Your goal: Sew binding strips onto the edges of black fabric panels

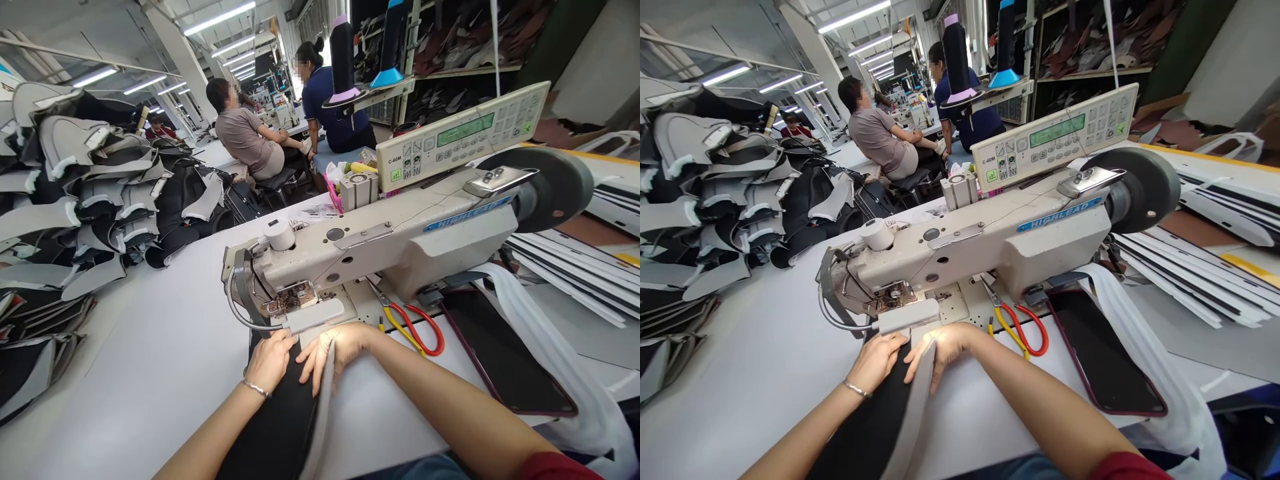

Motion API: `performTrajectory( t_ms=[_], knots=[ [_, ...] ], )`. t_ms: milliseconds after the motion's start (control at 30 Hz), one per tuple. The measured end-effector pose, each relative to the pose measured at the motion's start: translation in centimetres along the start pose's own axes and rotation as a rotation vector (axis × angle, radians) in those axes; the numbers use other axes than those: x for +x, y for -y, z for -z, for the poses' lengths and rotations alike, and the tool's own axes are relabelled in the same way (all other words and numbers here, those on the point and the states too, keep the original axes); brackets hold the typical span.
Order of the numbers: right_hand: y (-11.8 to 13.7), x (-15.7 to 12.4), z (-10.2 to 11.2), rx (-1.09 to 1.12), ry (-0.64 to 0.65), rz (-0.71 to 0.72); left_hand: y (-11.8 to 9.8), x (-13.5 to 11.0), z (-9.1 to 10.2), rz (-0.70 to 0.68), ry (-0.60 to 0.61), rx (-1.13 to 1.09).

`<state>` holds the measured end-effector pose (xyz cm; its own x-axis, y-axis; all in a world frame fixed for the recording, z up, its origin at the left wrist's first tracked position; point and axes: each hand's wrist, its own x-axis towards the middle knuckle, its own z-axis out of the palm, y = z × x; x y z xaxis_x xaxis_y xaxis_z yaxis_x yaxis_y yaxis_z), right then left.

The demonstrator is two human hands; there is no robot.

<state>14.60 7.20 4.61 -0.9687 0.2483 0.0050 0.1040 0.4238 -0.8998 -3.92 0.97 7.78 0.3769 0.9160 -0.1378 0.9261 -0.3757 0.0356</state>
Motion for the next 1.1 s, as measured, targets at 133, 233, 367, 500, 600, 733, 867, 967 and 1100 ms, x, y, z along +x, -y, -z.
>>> performTrajectory(
  t_ms=[133, 233, 367, 500, 600, 733, 867, 967, 1100],
  knots=[
    [0.3, 0.0, -0.6, 0.179, 0.107, 0.013, -0.2, -0.4, 0.0, -0.042, -0.031, 0.024],
    [0.3, -0.1, -1.4, 0.187, -0.003, -0.035, -0.2, -0.6, -0.4, -0.064, -0.077, 0.023],
    [0.2, -0.4, -1.8, 0.131, -0.03, -0.061, -0.1, -0.8, -1.3, -0.097, -0.164, 0.054],
    [-0.4, 0.0, -1.4, 0.069, 0.0, -0.033, 0.1, -0.3, -1.6, -0.137, -0.231, 0.091],
    [-1.2, 0.3, -1.1, 0.143, -0.032, -0.019, 0.4, 0.4, -1.3, -0.144, -0.259, 0.094],
    [-1.9, 0.2, -0.9, 0.261, -0.136, -0.058, 0.8, 1.5, -1.2, -0.116, -0.242, 0.138],
    [-1.8, 0.0, -0.7, 0.276, -0.241, -0.081, 1.6, 2.2, -2.0, -0.085, -0.252, 0.15],
    [-1.9, 0.2, -0.8, 0.16, -0.338, -0.089, 2.3, 2.5, -2.6, -0.093, -0.248, 0.14],
    [-1.9, 0.4, -1.3, 0.028, -0.389, -0.113, 2.7, 2.5, -3.0, -0.121, -0.252, 0.195]
  ],
)
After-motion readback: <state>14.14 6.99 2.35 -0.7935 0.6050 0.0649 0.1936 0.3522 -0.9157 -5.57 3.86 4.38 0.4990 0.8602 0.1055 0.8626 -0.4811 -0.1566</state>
